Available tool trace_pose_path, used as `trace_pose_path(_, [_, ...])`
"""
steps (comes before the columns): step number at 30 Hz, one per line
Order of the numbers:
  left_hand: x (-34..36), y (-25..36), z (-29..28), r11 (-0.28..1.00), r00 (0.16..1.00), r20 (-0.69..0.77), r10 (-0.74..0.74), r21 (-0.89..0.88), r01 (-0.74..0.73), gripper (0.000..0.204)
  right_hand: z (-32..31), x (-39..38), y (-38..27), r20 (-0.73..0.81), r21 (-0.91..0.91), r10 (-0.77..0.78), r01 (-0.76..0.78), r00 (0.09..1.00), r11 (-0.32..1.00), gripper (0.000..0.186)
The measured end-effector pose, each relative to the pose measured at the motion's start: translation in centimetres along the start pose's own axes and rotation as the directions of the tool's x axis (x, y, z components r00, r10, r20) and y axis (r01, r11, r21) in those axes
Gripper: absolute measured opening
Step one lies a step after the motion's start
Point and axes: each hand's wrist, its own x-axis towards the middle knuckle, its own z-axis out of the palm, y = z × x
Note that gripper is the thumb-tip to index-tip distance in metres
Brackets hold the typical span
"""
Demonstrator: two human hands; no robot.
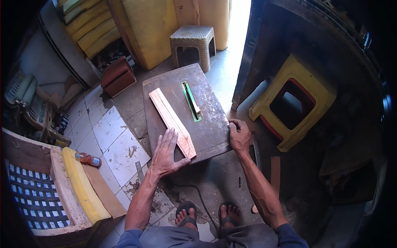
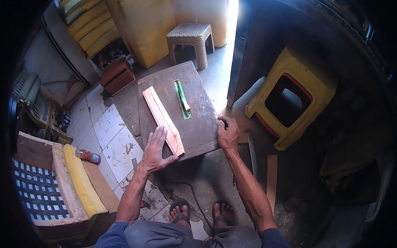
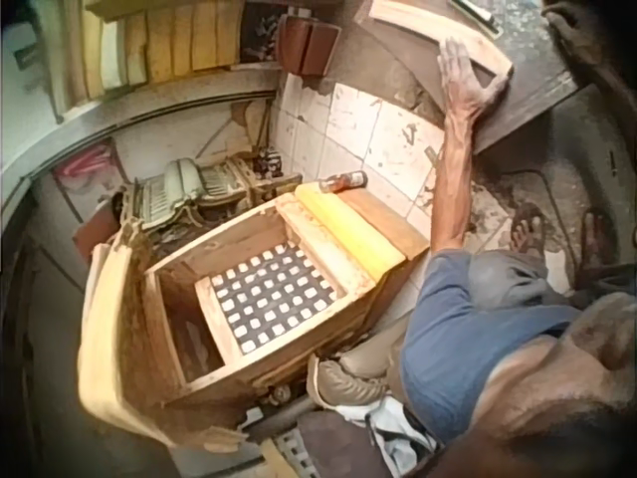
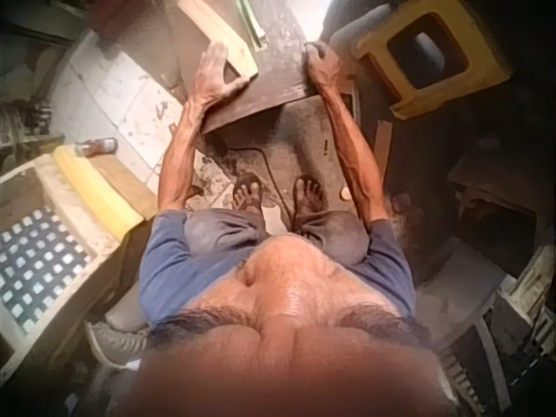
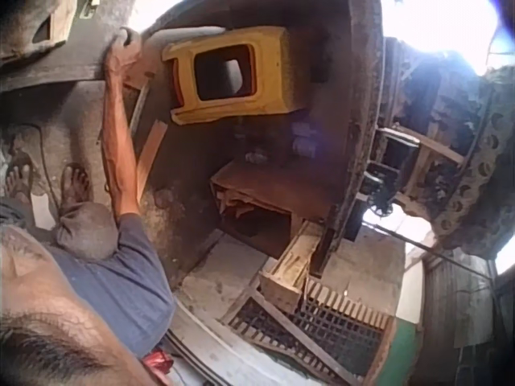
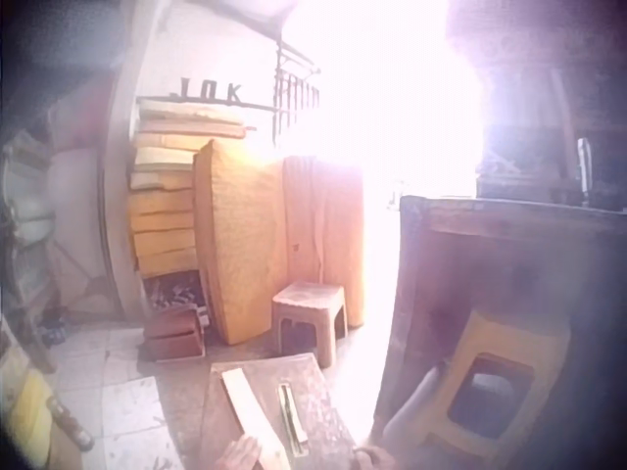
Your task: The person measures a rectangular wooden plank using a metal try square and a pencil to mark a line. They then use a hand saw to cut the plank along the marked line. The person handles the wood and tools directly on a workbench.
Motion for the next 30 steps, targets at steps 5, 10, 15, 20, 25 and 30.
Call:
trace_pose_path(5, [-2.6,0.6,0.8,0.999,0.999,-0.028,-0.016,-0.031,0.015,0.115,-0.8,-5.8,5.5,-0.078,0.166,0.343,-0.327,0.936,0.930,0.036])
trace_pose_path(10, [-2.7,0.2,0.3,1.000,0.999,-0.041,0.009,-0.007,-0.009,0.106,4.0,-15.7,6.5,0.352,-0.101,0.273,-0.254,0.895,0.962,0.054])
trace_pose_path(15, [-2.8,-0.6,0.6,0.987,0.987,-0.155,0.040,-0.150,-0.063,0.075,10.1,-16.0,2.8,0.522,0.058,-0.231,0.235,0.821,0.970,0.069])
trace_pose_path(20, [-2.7,-1.0,1.2,0.975,0.973,-0.229,0.005,-0.215,-0.056,0.060,12.0,-14.4,0.6,0.438,-0.029,-0.427,0.488,0.791,0.872,0.070])
trace_pose_path(25, [-3.0,-0.3,1.1,0.974,0.963,-0.269,-0.029,-0.223,-0.033,0.056,10.9,-14.4,-1.4,0.494,-0.027,-0.380,0.451,0.782,0.892,0.076])
trace_pose_path(30, [-2.7,-1.1,0.6,0.940,0.940,-0.327,-0.096,-0.341,-0.022,0.050,4.8,-17.8,1.0,0.737,-0.148,-0.009,0.174,0.676,0.974,0.066])
